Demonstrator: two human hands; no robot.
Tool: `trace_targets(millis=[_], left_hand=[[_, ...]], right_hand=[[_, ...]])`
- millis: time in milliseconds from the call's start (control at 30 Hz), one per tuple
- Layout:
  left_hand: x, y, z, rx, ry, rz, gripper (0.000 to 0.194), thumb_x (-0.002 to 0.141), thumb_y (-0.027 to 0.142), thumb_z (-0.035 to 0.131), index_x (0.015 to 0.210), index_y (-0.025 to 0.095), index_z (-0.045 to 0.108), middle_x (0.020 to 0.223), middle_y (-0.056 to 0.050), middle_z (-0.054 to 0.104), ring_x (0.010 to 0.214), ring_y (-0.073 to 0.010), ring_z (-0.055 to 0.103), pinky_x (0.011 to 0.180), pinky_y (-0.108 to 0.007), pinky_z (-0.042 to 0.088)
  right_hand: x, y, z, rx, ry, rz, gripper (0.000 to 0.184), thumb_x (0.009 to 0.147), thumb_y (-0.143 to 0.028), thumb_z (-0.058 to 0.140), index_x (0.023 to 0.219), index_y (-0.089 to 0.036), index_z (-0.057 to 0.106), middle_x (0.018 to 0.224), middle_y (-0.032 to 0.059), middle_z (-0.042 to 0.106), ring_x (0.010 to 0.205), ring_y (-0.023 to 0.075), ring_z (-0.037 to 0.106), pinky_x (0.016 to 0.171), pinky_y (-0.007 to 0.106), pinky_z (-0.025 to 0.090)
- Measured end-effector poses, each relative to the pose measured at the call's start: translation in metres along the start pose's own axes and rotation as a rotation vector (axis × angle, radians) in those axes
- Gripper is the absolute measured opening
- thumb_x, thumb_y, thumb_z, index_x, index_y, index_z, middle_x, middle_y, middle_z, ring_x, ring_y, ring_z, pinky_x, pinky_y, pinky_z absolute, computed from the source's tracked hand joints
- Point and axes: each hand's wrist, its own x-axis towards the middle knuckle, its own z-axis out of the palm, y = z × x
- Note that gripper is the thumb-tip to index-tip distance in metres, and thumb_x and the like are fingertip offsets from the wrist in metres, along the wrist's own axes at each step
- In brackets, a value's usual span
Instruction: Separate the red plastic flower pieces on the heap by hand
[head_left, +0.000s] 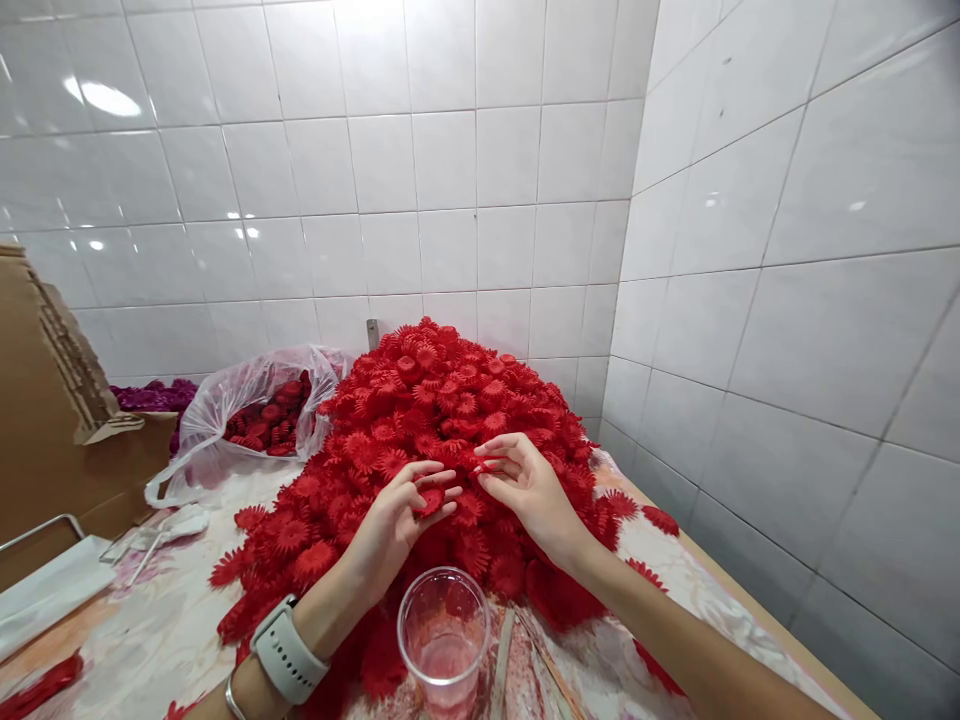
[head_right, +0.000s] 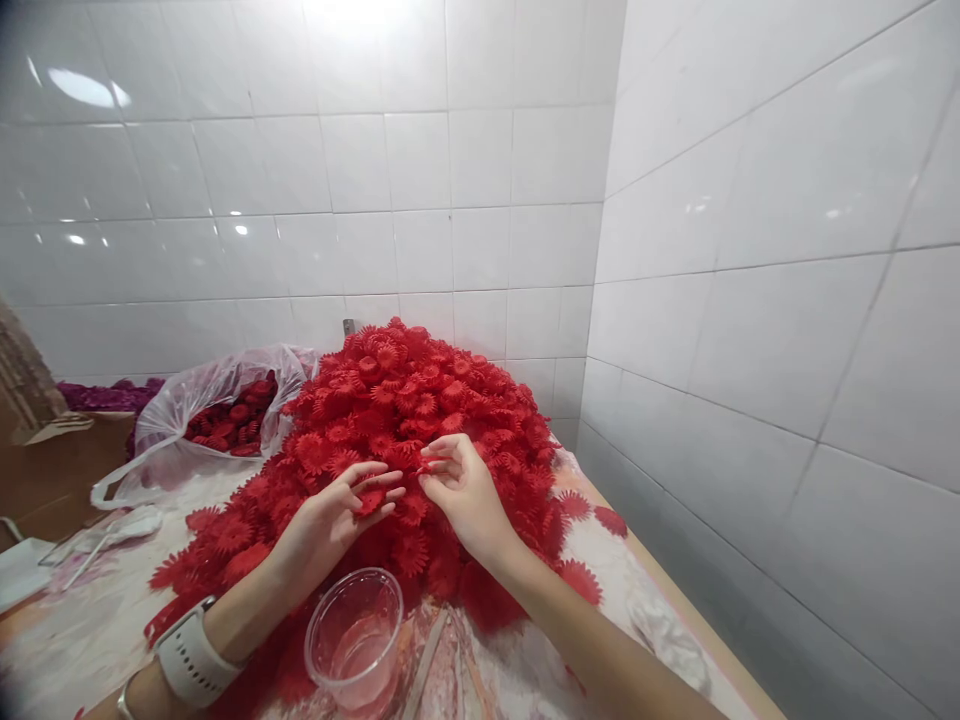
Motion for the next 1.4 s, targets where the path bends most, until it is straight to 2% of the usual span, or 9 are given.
trace_targets(millis=[100,233,400,500,667,767,1033,1233,1400], left_hand=[[-0.001,-0.001,0.000,0.154,-0.049,0.002,0.014,0.066,0.020,0.058,0.076,0.014,0.067,0.084,-0.006,0.068,0.079,-0.0179,0.061,0.072,-0.027,0.046],[-0.005,-0.004,0.003,0.448,-0.007,0.048,0.015,0.063,0.026,0.069,0.073,0.015,0.069,0.059,0.001,0.061,0.051,-0.0082,0.048,0.051,-0.019,0.037],[-0.006,-0.003,0.005,0.471,0.042,0.072,0.024,0.062,0.030,0.070,0.082,0.016,0.071,0.052,0.004,0.055,0.045,-0.0062,0.037,0.044,-0.018,0.027],[-0.004,-0.002,0.005,0.496,0.076,0.088,0.022,0.063,0.031,0.068,0.077,0.015,0.072,0.044,0.005,0.051,0.042,-0.0067,0.035,0.043,-0.019,0.026],[-0.002,-0.001,0.002,0.647,0.086,0.291,0.010,0.064,0.027,0.067,0.065,0.018,0.073,0.066,-0.002,0.067,0.064,-0.0150,0.057,0.064,-0.023,0.042],[-0.001,-0.003,-0.001,0.721,0.072,0.369,0.011,0.066,0.027,0.065,0.067,0.019,0.072,0.072,-0.003,0.069,0.072,-0.0185,0.061,0.071,-0.027,0.044],[0.000,-0.007,-0.004,0.745,0.119,0.375,0.016,0.065,0.028,0.066,0.078,0.019,0.071,0.080,-0.004,0.072,0.078,-0.0207,0.063,0.077,-0.031,0.047],[-0.003,-0.004,-0.001,0.728,-0.004,0.388,0.013,0.068,0.028,0.065,0.076,0.019,0.072,0.077,-0.004,0.069,0.074,-0.0181,0.062,0.070,-0.027,0.047],[-0.002,-0.003,0.000,0.737,-0.038,0.367,0.012,0.067,0.028,0.066,0.072,0.019,0.072,0.075,-0.004,0.068,0.072,-0.0177,0.061,0.068,-0.026,0.045]], right_hand=[[-0.002,0.001,0.002,-0.002,-0.041,-0.002,0.025,0.065,-0.022,0.064,0.084,-0.022,0.047,0.084,0.0009,0.059,0.083,0.0150,0.058,0.080,0.032,0.047],[-0.005,0.002,0.006,0.005,-0.095,0.010,0.026,0.063,-0.021,0.066,0.081,-0.022,0.048,0.082,-0.0004,0.056,0.081,0.0141,0.057,0.074,0.029,0.049],[-0.009,0.000,0.009,0.013,-0.150,0.026,0.024,0.065,-0.019,0.064,0.083,-0.022,0.048,0.083,-0.0002,0.056,0.084,0.0142,0.057,0.075,0.029,0.049],[-0.010,-0.002,0.010,0.004,-0.164,0.044,0.025,0.066,-0.018,0.062,0.085,-0.022,0.048,0.082,0.0002,0.059,0.082,0.0140,0.058,0.076,0.030,0.049],[-0.010,-0.004,0.007,-0.068,-0.134,0.105,0.026,0.065,-0.019,0.062,0.087,-0.021,0.050,0.080,0.0005,0.061,0.077,0.0145,0.060,0.073,0.031,0.048],[-0.008,-0.003,0.005,-0.123,-0.176,0.158,0.024,0.065,-0.021,0.064,0.086,-0.019,0.052,0.073,-0.0011,0.060,0.071,0.0139,0.059,0.070,0.030,0.047],[-0.005,-0.001,0.004,-0.083,-0.108,0.106,0.023,0.064,-0.026,0.067,0.077,-0.019,0.049,0.065,-0.0050,0.052,0.063,0.0098,0.051,0.061,0.024,0.041],[-0.006,-0.003,0.004,-0.006,-0.075,0.168,0.037,0.055,-0.031,0.076,0.073,-0.019,0.046,0.057,-0.0085,0.048,0.054,0.0073,0.045,0.054,0.021,0.036],[-0.009,-0.005,0.006,0.092,-0.133,0.209,0.035,0.058,-0.031,0.074,0.080,-0.018,0.051,0.064,-0.0064,0.052,0.061,0.0076,0.051,0.062,0.021,0.041]])
